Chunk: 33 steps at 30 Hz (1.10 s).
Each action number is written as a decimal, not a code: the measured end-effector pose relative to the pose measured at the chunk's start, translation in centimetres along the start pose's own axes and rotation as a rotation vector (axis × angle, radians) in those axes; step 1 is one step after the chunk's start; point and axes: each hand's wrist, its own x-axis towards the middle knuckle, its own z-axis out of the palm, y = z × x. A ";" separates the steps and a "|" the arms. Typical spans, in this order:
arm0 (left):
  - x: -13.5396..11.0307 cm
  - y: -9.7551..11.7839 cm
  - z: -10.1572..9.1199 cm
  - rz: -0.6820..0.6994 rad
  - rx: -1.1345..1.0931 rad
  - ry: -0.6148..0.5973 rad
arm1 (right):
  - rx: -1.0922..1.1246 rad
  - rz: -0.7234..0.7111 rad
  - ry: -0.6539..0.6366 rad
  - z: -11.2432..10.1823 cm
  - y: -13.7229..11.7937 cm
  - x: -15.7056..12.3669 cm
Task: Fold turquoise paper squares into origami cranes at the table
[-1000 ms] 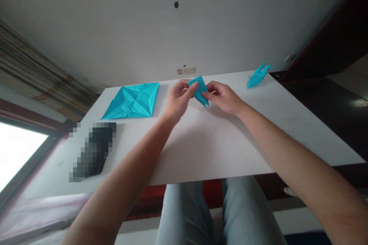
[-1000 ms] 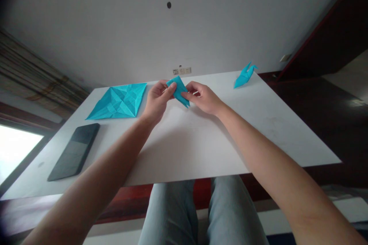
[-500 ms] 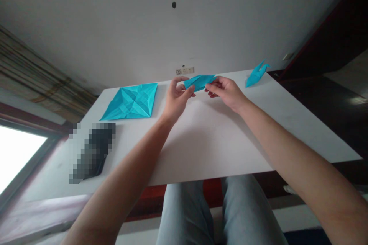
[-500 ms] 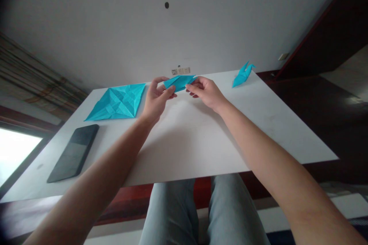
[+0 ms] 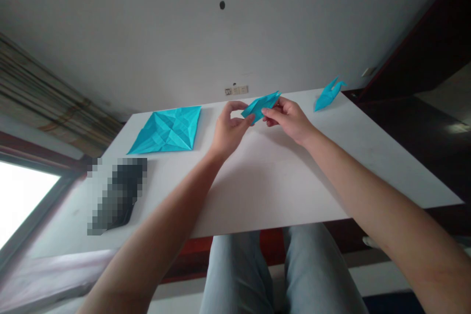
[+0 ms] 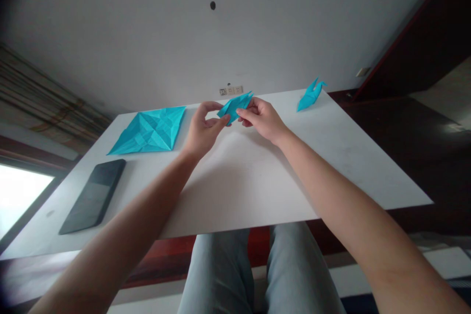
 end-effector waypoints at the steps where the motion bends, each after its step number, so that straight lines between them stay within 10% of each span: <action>1: -0.1 0.1 0.0 0.004 0.024 0.002 | 0.004 0.011 0.003 0.0 0.0 0.0; 13: -0.5 0.5 -0.5 0.388 0.407 0.022 | -0.003 0.009 -0.007 0.1 0.0 0.0; 33: 0.2 -0.7 0.2 0.069 -0.130 -0.117 | -0.038 -0.162 -0.074 0.1 0.7 0.4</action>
